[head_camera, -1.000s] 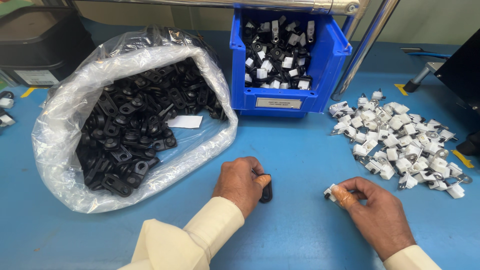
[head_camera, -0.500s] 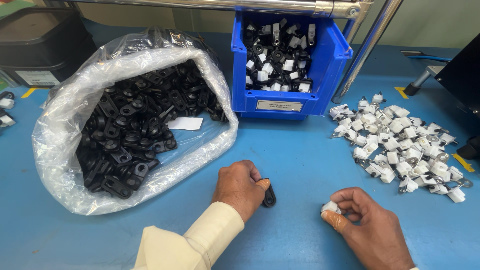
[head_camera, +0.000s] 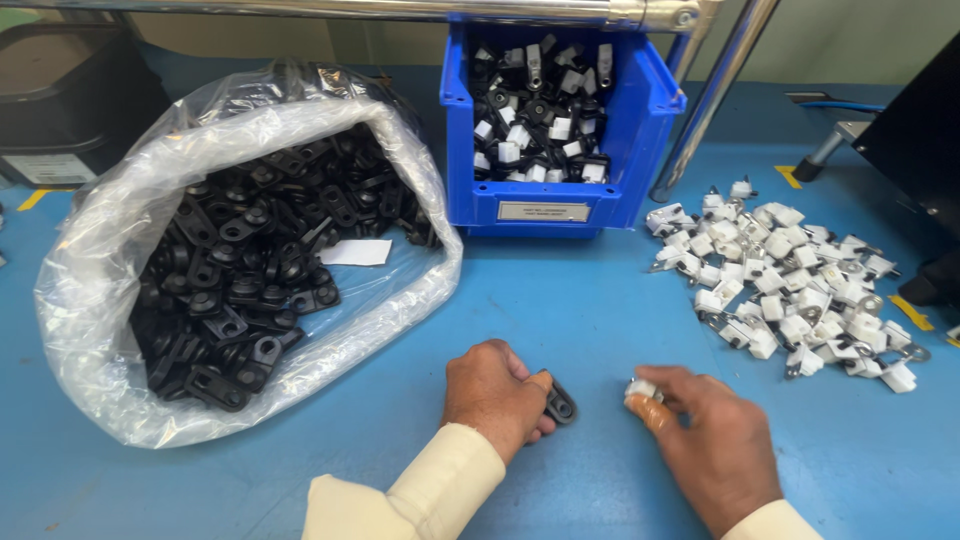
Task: The person picks a black plastic bracket from a bag and a white plastic component from the table, presses the white part into the black bracket by hand to assemble it, and places the assembled unit aside, repeating this cycle with new parts.
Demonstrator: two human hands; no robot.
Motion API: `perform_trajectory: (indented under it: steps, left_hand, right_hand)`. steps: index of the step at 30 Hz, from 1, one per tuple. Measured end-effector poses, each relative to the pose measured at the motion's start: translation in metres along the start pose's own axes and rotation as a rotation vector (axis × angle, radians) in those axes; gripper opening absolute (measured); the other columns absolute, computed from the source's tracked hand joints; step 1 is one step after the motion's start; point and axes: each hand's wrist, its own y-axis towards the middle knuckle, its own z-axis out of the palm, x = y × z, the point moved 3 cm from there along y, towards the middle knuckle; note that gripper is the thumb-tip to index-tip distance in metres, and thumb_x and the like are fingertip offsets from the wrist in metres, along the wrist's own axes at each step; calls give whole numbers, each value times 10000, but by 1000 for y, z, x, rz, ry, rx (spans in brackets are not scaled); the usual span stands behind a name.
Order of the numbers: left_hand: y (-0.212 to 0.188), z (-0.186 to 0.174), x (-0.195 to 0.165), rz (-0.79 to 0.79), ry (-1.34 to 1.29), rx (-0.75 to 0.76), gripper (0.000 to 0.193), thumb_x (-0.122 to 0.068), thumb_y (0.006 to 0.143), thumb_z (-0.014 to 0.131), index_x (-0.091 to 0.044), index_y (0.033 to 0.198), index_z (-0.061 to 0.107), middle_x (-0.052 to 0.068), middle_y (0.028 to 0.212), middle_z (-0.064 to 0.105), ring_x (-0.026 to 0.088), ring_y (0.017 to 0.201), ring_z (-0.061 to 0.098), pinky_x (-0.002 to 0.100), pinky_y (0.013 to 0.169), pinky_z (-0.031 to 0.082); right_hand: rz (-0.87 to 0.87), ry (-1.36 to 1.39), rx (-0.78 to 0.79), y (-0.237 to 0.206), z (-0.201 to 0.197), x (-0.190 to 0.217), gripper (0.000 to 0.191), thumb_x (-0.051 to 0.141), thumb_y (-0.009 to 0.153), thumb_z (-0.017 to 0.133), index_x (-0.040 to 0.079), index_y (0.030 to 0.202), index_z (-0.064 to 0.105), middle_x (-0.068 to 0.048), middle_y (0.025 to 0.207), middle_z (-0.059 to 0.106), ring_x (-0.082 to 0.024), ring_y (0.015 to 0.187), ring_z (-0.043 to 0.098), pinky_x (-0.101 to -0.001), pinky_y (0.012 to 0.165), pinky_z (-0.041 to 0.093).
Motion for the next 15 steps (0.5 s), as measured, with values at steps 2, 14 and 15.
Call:
perform_trajectory:
  steps: [2, 14, 15]
  left_hand:
    - [1, 12, 0, -24, -72, 3, 182, -75, 887, 727, 22, 872, 573, 160, 722, 731, 222, 567, 761, 316, 442, 592]
    - [0, 54, -28, 36, 331, 225, 243, -140, 923, 707, 94, 878, 663, 179, 738, 753, 219, 572, 747, 318, 482, 589]
    - [1, 53, -32, 15, 438, 262, 264, -173, 928, 708, 86, 883, 678, 172, 733, 765, 207, 572, 741, 303, 495, 584]
  right_hand:
    - [111, 294, 23, -1, -2, -8, 376, 153, 799, 852, 123, 1162, 756, -55, 926, 805, -130, 821, 746, -277, 759, 588]
    - [170, 602, 105, -3, 12, -15, 346, 38, 792, 794, 32, 1135, 755, -72, 982, 811, -125, 878, 748, -262, 795, 605]
    - [169, 580, 98, -3, 11, -14, 343, 43, 790, 796, 36, 1131, 757, -68, 976, 813, -124, 875, 750, -262, 792, 608]
